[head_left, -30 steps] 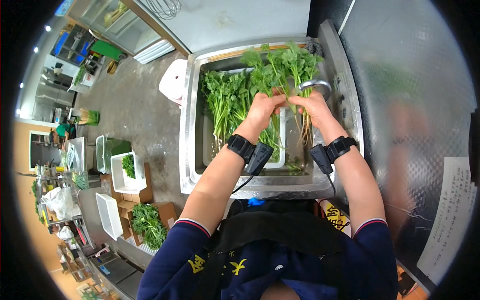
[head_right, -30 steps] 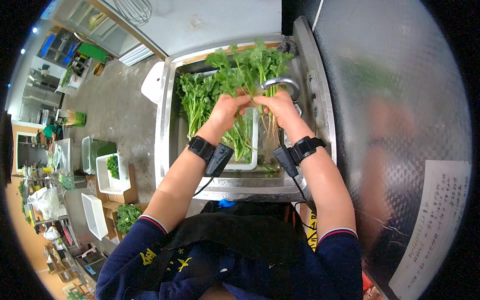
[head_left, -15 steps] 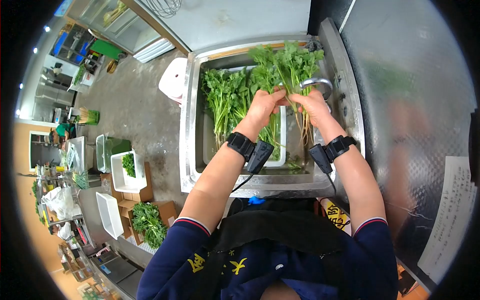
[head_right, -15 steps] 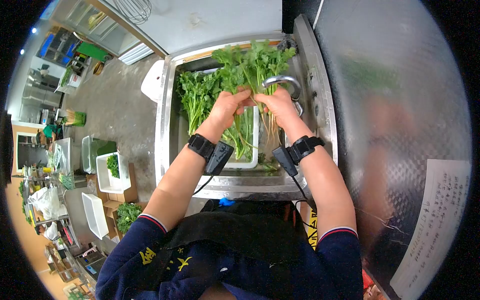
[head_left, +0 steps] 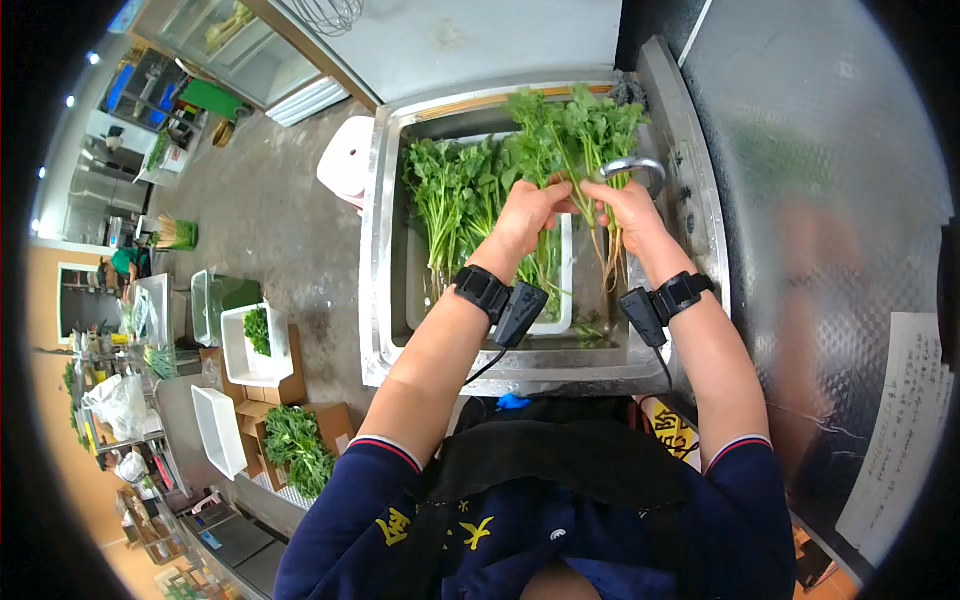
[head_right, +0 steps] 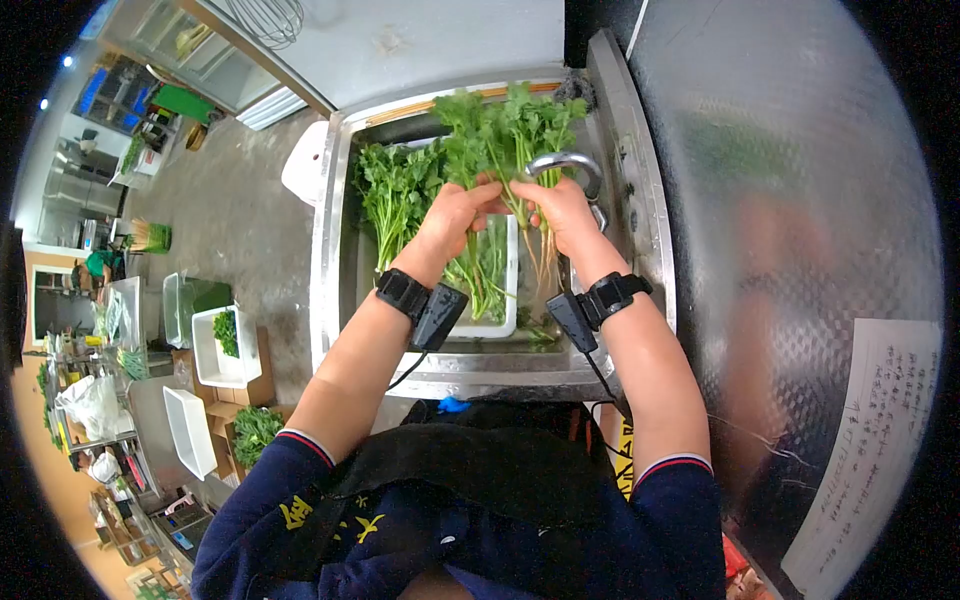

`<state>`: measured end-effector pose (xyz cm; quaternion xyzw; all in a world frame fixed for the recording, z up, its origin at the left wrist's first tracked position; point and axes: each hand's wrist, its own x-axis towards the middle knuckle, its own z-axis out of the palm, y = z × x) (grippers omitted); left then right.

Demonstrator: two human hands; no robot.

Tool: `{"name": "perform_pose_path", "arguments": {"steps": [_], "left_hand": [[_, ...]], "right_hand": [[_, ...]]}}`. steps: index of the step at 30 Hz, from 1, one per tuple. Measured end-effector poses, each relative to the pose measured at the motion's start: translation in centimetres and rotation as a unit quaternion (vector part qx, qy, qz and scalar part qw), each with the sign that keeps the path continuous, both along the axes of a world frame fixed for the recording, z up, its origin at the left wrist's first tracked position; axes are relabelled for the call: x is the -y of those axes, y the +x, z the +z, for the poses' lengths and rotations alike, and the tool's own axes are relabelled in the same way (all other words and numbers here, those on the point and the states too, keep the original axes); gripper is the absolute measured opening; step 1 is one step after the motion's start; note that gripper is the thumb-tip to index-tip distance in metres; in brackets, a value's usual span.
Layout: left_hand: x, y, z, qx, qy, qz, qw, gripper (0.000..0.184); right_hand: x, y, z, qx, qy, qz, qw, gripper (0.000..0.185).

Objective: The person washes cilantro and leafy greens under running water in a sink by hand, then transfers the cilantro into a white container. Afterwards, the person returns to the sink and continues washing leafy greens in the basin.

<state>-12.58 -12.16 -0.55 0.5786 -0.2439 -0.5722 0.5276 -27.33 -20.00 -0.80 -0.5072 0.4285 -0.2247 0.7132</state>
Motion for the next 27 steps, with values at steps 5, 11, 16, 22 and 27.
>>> {"name": "perform_pose_path", "arguments": {"steps": [5,11,16,22,27], "left_hand": [[-0.1,-0.4,0.2,-0.097,-0.02,0.091,0.991,0.019],[-0.3,-0.5,0.6,-0.031,-0.033,0.052,0.998,0.017],[0.0,0.0,-0.2,-0.014,-0.053,0.068,0.996,0.017],[0.2,-0.5,0.5,-0.009,-0.066,0.05,0.997,0.013],[-0.2,-0.9,1.4,0.036,-0.056,0.023,0.998,0.015]], "right_hand": [[0.4,-0.5,-0.6,0.003,0.04,-0.016,0.999,0.018],[-0.6,-0.9,0.7,0.023,-0.022,0.02,0.999,0.018],[-0.7,-1.0,0.9,0.06,-0.036,-0.027,0.997,0.019],[-0.5,-0.8,0.6,0.01,-0.024,0.006,1.0,0.02],[-0.4,-0.4,0.2,-0.025,-0.071,0.016,0.997,0.017]]}}
